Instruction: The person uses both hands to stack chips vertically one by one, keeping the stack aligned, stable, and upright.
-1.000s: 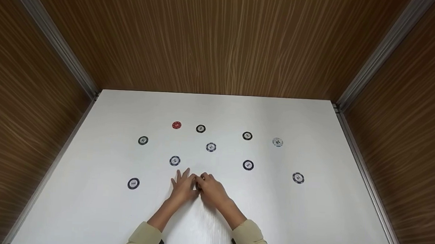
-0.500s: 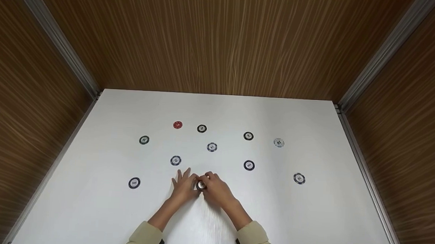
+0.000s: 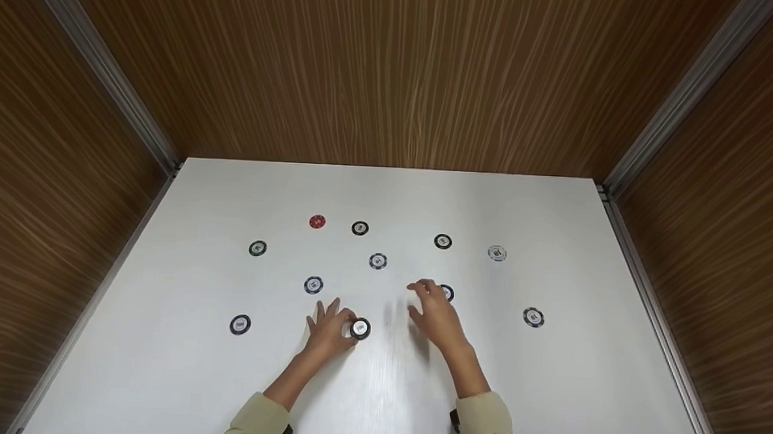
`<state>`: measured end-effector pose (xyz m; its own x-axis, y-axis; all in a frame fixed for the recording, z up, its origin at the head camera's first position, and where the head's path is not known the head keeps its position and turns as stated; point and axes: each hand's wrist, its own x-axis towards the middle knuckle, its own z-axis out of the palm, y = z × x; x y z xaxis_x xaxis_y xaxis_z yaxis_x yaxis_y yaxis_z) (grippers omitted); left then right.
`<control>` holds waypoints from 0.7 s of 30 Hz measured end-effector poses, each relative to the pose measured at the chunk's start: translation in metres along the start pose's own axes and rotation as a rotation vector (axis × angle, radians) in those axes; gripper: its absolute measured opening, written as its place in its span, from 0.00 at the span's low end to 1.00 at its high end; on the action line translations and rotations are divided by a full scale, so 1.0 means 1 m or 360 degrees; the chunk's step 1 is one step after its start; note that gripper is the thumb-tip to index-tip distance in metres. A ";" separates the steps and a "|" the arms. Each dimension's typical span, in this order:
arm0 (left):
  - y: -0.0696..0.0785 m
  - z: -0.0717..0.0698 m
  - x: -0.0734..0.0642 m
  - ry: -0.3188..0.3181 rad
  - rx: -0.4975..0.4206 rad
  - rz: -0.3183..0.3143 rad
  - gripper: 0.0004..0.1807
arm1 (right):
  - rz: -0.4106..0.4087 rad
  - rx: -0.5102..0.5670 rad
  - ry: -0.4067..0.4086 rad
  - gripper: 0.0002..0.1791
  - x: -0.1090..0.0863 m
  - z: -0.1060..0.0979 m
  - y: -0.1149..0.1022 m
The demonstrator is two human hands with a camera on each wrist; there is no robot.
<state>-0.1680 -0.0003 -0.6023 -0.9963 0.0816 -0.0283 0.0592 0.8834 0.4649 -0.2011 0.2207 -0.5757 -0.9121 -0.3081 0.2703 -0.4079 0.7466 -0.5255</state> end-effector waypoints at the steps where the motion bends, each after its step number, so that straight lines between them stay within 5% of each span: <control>1: 0.000 0.000 0.000 0.0003 -0.0002 0.0002 0.20 | 0.0011 0.0002 0.0022 0.21 0.000 -0.005 0.005; 14: -0.001 0.002 0.000 -0.0007 0.0041 0.0016 0.20 | 0.0477 -0.0062 0.0103 0.20 -0.015 -0.064 0.070; 21: -0.003 0.002 0.001 0.0036 -0.0010 0.0046 0.19 | 0.0659 -0.0159 0.0092 0.20 -0.029 -0.079 0.096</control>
<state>-0.1690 -0.0021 -0.6059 -0.9953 0.0966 0.0053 0.0878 0.8780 0.4705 -0.2108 0.3483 -0.5704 -0.9932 0.0611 0.0991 0.0008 0.8547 -0.5191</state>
